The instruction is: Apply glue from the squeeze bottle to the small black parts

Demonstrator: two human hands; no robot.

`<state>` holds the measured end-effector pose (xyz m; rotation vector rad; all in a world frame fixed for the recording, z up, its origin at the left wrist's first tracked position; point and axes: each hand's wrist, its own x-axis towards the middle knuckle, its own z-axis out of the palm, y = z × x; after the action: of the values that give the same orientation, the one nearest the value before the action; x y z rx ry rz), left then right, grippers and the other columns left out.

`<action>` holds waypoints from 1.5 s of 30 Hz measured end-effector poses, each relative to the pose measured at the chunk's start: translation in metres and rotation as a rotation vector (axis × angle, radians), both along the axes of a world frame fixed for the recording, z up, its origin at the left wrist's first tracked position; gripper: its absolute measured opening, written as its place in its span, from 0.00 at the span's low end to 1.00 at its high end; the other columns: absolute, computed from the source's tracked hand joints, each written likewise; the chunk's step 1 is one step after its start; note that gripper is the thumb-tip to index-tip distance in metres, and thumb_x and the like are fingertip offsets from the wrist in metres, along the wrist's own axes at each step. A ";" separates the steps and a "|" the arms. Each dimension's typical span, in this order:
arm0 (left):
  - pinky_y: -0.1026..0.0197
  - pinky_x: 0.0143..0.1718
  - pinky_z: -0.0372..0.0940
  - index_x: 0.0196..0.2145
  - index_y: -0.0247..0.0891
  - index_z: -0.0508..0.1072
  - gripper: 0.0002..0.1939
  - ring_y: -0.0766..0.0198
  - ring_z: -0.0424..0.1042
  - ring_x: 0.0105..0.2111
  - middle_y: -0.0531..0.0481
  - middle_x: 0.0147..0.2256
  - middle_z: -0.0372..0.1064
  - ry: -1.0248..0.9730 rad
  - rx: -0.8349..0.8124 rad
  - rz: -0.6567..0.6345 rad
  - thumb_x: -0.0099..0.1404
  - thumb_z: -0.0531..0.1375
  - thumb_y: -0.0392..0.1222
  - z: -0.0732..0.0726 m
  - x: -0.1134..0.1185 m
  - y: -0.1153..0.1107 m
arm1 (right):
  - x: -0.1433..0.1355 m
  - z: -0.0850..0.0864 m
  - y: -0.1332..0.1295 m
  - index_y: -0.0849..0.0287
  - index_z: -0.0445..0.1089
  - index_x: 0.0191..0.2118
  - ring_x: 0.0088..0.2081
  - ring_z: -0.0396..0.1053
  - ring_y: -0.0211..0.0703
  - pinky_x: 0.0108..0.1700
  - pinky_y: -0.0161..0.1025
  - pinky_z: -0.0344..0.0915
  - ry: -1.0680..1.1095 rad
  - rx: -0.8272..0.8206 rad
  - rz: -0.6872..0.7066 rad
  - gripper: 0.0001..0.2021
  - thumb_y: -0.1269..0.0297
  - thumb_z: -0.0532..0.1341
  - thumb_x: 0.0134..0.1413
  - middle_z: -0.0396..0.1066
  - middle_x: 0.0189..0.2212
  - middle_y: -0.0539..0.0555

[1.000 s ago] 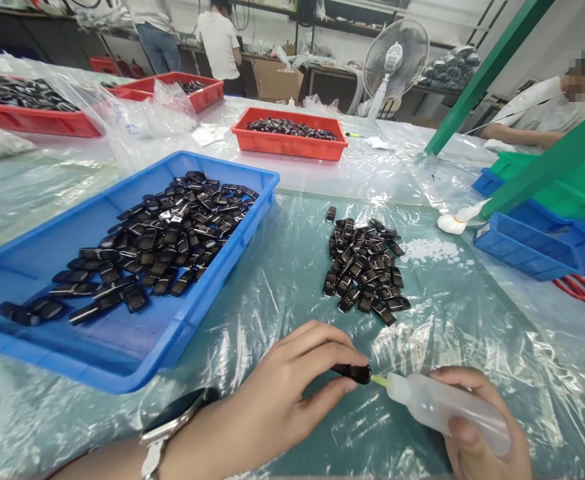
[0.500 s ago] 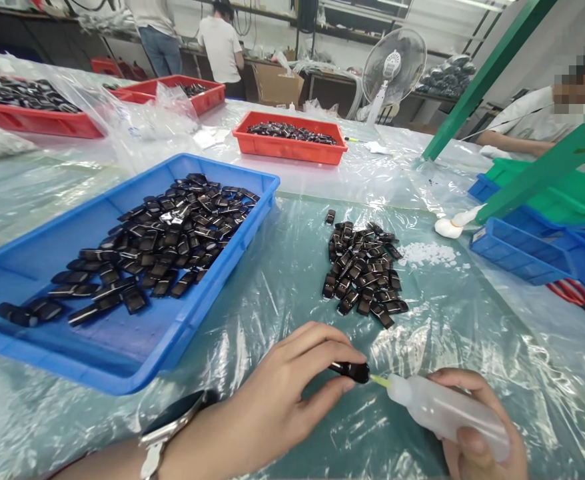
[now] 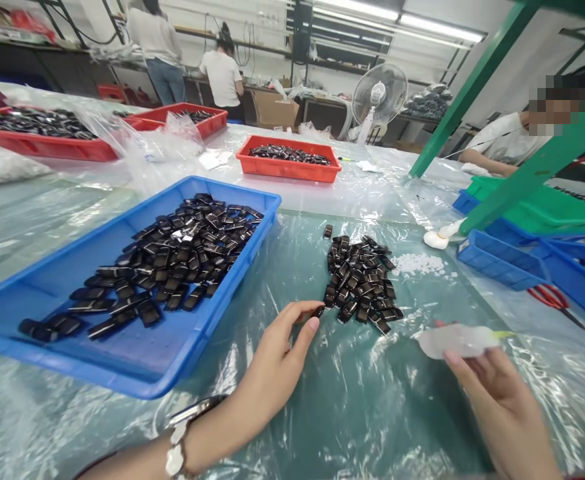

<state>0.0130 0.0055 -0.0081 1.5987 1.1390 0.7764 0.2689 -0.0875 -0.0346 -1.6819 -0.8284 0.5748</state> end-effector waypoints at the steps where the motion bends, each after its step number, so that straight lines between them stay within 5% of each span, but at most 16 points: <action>1: 0.51 0.45 0.66 0.51 0.43 0.70 0.15 0.52 0.70 0.50 0.45 0.49 0.71 0.018 -0.013 0.022 0.72 0.51 0.47 0.000 0.000 0.001 | 0.008 -0.003 0.005 0.57 0.70 0.50 0.50 0.72 0.60 0.52 0.51 0.67 -0.127 -0.030 -0.014 0.29 0.43 0.67 0.46 0.75 0.46 0.60; 5: 0.52 0.43 0.66 0.51 0.42 0.71 0.15 0.51 0.68 0.52 0.45 0.51 0.71 0.050 -0.045 0.045 0.71 0.53 0.46 0.001 -0.001 0.003 | 0.010 -0.014 0.006 0.58 0.67 0.52 0.43 0.73 0.59 0.44 0.51 0.68 -0.306 -0.051 -0.097 0.36 0.43 0.70 0.40 0.74 0.42 0.60; 8: 0.52 0.47 0.66 0.51 0.42 0.71 0.14 0.51 0.69 0.52 0.45 0.51 0.71 0.028 0.018 0.034 0.72 0.52 0.45 -0.001 -0.001 0.000 | -0.027 -0.018 -0.008 0.57 0.70 0.46 0.37 0.72 0.52 0.42 0.48 0.68 -0.406 -0.007 -0.254 0.25 0.44 0.67 0.49 0.73 0.38 0.58; 11: 0.50 0.52 0.65 0.50 0.44 0.71 0.13 0.53 0.69 0.51 0.46 0.50 0.70 -0.002 0.110 0.026 0.73 0.52 0.44 -0.005 -0.001 -0.003 | -0.071 -0.018 -0.014 0.53 0.75 0.39 0.38 0.72 0.50 0.42 0.45 0.68 -0.390 -0.005 0.039 0.16 0.47 0.59 0.60 0.74 0.35 0.55; 16: 0.51 0.49 0.67 0.50 0.43 0.72 0.11 0.53 0.71 0.49 0.45 0.47 0.70 -0.025 0.229 -0.011 0.73 0.54 0.42 -0.009 -0.001 -0.002 | -0.098 -0.008 0.019 0.53 0.74 0.51 0.30 0.72 0.47 0.29 0.40 0.68 -0.510 -0.006 0.435 0.15 0.57 0.55 0.67 0.74 0.33 0.54; 21: 0.53 0.47 0.69 0.48 0.42 0.72 0.10 0.55 0.72 0.45 0.46 0.44 0.71 -0.045 0.328 0.011 0.72 0.55 0.38 -0.008 -0.002 0.001 | -0.106 -0.005 0.046 0.53 0.74 0.34 0.35 0.71 0.52 0.34 0.45 0.68 -0.554 0.098 0.569 0.12 0.66 0.53 0.63 0.72 0.32 0.56; 27: 0.52 0.49 0.68 0.49 0.43 0.71 0.11 0.56 0.71 0.48 0.46 0.46 0.69 -0.055 0.324 -0.083 0.73 0.53 0.36 -0.008 0.000 -0.004 | -0.104 -0.004 0.037 0.53 0.69 0.31 0.31 0.70 0.45 0.32 0.39 0.68 -0.382 0.142 0.525 0.08 0.64 0.58 0.62 0.70 0.28 0.52; 37: 0.49 0.51 0.67 0.53 0.43 0.68 0.14 0.55 0.68 0.51 0.45 0.49 0.67 -0.028 0.413 -0.323 0.74 0.51 0.33 -0.006 0.000 -0.018 | -0.082 0.024 0.021 0.52 0.79 0.31 0.31 0.78 0.44 0.32 0.33 0.74 -0.074 0.206 0.370 0.04 0.59 0.68 0.51 0.79 0.28 0.53; 45: 0.51 0.49 0.68 0.55 0.44 0.67 0.15 0.55 0.69 0.49 0.45 0.49 0.67 -0.017 0.449 -0.331 0.75 0.51 0.34 -0.006 0.000 -0.023 | -0.080 0.019 0.015 0.51 0.79 0.36 0.33 0.78 0.44 0.34 0.34 0.75 0.003 0.189 0.388 0.05 0.61 0.69 0.52 0.79 0.31 0.54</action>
<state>0.0126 -0.0174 -0.0137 2.0817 0.6850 0.8587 0.1890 -0.0720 -0.0159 -1.3551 -1.1817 0.7369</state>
